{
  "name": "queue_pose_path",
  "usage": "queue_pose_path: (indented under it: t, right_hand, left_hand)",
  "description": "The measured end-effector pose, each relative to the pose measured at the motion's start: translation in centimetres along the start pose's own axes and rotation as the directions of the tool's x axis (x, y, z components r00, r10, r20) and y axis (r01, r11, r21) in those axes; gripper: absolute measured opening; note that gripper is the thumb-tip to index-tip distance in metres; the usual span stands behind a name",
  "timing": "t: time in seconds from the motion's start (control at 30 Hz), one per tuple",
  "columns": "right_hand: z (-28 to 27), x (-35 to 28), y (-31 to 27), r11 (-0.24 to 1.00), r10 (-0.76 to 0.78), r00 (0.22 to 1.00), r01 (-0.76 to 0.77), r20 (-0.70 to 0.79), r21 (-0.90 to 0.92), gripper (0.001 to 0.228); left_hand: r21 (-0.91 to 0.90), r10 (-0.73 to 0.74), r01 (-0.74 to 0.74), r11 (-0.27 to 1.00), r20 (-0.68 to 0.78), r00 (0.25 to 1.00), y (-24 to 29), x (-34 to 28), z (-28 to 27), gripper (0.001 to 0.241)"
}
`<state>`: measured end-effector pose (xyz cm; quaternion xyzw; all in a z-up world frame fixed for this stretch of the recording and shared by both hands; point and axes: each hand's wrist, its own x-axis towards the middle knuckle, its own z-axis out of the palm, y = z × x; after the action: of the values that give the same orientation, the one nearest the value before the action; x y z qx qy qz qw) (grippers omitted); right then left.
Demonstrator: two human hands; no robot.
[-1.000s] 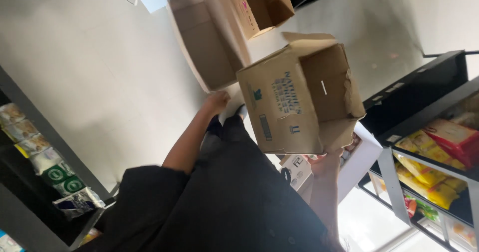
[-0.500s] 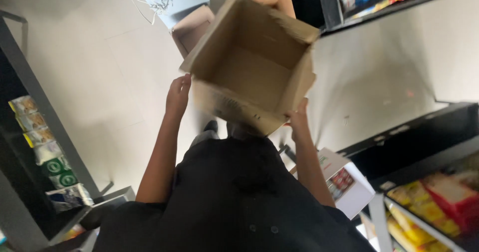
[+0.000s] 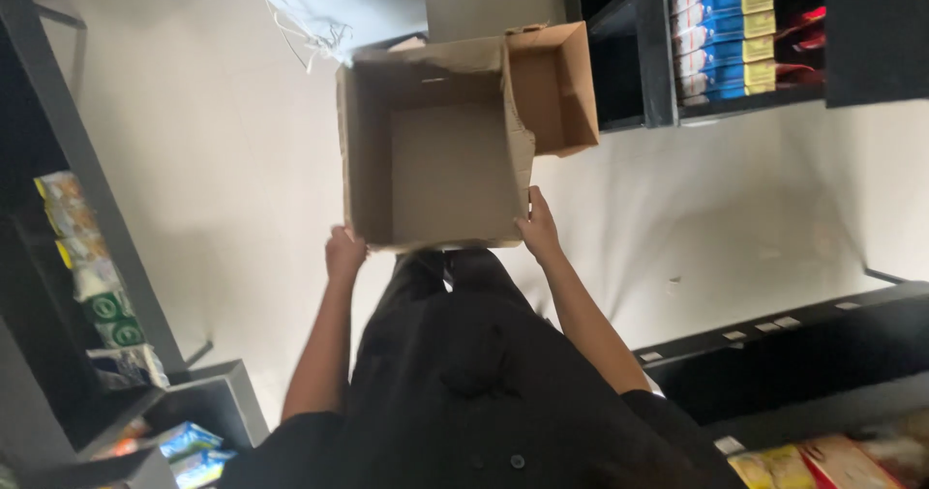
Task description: Restocking canned goods from a cardboard box onto store shelves.
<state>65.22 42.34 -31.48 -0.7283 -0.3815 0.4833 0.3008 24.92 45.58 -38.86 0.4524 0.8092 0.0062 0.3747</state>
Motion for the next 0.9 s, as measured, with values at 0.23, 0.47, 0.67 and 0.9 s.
queue_pose_path:
  t: [0.23,0.47,0.67,0.9]
  right_hand:
    - [4.0,8.6,5.4,0.994,0.104,0.989,-0.102,0.104,-0.026,0.053]
    - [8.8,14.6,21.9,0.947,0.256,0.959,-0.223,0.123,-0.23,0.049]
    - [8.1,15.7,23.7,0.895,0.443,0.896,-0.441,-0.032,0.064,0.044]
    - [5.1,20.3,21.7,0.729,0.247,0.963,-0.258,-0.107,-0.635,0.036]
  left_hand:
    - [-0.067,-0.041,0.036,0.997,-0.076,0.996,-0.8,0.0,2.9,0.032]
    - [0.121,0.149,-0.175,0.977,0.198,0.969,-4.5,2.7,10.2,0.056]
    - [0.163,0.303,-0.405,0.9,0.436,0.847,0.5,1.9,11.3,0.053]
    - [0.375,0.455,-0.657,0.653,0.499,0.737,0.4,4.0,14.4,0.052]
